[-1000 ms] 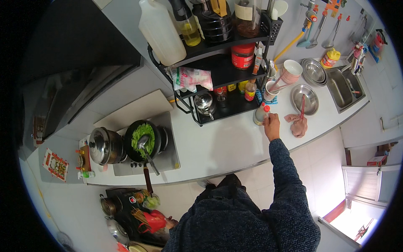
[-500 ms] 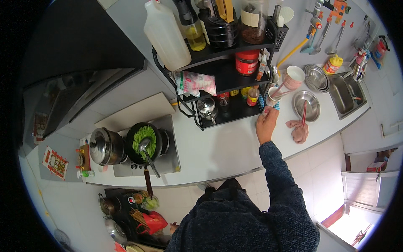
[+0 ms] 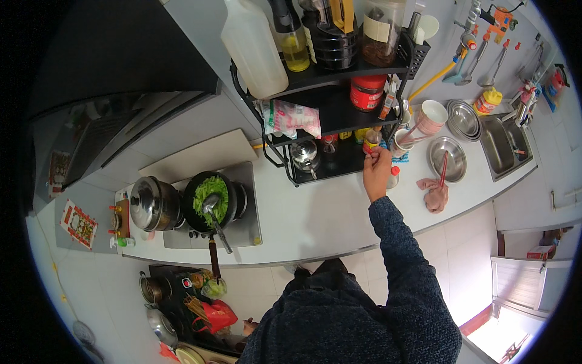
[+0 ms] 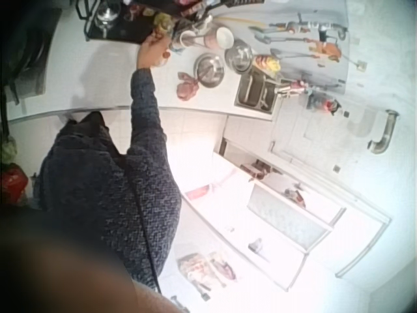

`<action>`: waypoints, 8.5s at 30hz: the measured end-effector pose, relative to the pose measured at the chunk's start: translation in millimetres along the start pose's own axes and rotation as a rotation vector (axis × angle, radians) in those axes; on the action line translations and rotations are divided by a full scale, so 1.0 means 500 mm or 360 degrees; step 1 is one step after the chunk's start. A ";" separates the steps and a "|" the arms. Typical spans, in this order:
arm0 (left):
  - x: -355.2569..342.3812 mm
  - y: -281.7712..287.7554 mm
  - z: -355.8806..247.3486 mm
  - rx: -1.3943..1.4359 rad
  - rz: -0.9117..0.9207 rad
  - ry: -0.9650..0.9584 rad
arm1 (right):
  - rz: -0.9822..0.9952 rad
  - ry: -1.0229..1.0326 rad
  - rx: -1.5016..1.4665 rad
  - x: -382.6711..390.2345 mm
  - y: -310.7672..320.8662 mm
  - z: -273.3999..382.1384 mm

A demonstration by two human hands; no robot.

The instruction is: The person stir-fries green vegetables in a pan on a gas stove. They repeatedly stir the vegetables with a spatula, add liquid seasoning from a bottle, and sprinkle a powdered seasoning from a packet, then continue stirring.

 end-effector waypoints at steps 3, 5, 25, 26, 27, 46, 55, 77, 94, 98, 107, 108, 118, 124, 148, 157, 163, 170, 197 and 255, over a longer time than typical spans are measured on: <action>-0.004 0.002 -0.005 0.0061 -0.0069 0.0133 | -0.0017 0.0023 -0.0172 -0.020 0.000 0.051; -0.014 0.002 -0.015 -0.0111 -0.0070 0.0061 | -0.0020 0.0016 -0.0345 -0.044 -0.003 0.109; -0.021 0.016 0.184 0.0251 -0.0056 0.0397 | -0.0282 0.0839 -0.0156 -0.213 -0.161 0.525; -0.016 0.013 0.187 0.0203 -0.0071 0.0417 | -0.0344 0.0852 -0.0128 -0.227 -0.153 0.517; -0.014 0.007 0.183 0.0178 -0.0089 0.0421 | -0.0433 0.0897 -0.0092 -0.241 -0.142 0.509; -0.030 -0.001 0.099 -0.0249 -0.0145 0.0266 | 0.0023 0.0325 -0.1533 -0.520 -0.049 0.532; -0.124 0.198 -0.083 0.0537 -0.0963 -0.0721 | -0.0141 0.0503 -0.1764 -0.415 0.066 0.643; 0.522 -0.052 -0.893 -0.0292 0.2164 -0.2331 | 0.2009 -0.0428 -0.0919 0.329 -0.065 0.756; 0.365 -0.025 -0.953 -0.0261 0.1366 -0.3253 | 0.2056 -0.0382 -0.0673 0.406 -0.195 0.845; 0.340 -0.041 -0.947 -0.0075 0.1322 -0.3149 | 0.2097 -0.0383 -0.0635 0.413 -0.204 0.855; 0.226 -0.132 -0.911 0.0045 0.1771 -0.1290 | 0.1928 -0.0546 -0.0696 0.414 -0.281 0.780; 0.198 -0.124 -0.900 0.0134 0.1771 -0.1143 | 0.1907 -0.0506 -0.0658 0.409 -0.297 0.769; -0.048 0.023 -0.733 0.0225 0.1105 -0.0825 | 0.1828 -0.0084 -0.0358 0.340 -0.477 0.685; -0.058 0.048 -0.671 0.0329 0.1129 -0.0571 | 0.1834 -0.0033 -0.0211 0.311 -0.551 0.653; 0.217 -0.183 -1.013 0.0072 0.1852 -0.2017 | 0.2343 -0.0034 -0.0337 0.324 -0.399 0.815; 0.224 -0.252 -0.994 -0.0191 0.2722 -0.0464 | 0.2369 -0.0081 -0.0469 0.326 -0.361 0.791; 0.172 -0.229 -0.970 0.0158 0.2146 -0.0350 | 0.2132 -0.0192 -0.0460 0.317 -0.401 0.736; 0.018 -0.114 -0.895 0.0508 0.1656 -0.0468 | 0.1856 0.0142 -0.0217 0.302 -0.515 0.664; -0.021 -0.040 -0.828 0.0477 0.1449 -0.0489 | 0.1702 -0.0400 -0.1022 0.252 -0.473 0.725; 0.236 -0.096 -0.455 0.0374 0.0444 -0.1382 | -0.0265 0.0595 -0.1830 -0.432 0.048 0.578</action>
Point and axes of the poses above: each hand's wrist, its own x-axis away from the middle knuckle, its own y-axis out of the back of the hand, z = x × y, the point moved 2 cm from there along -x, towards the middle knuckle, and after that the axes turned 10 degrees about y, right-handed, at the moved point
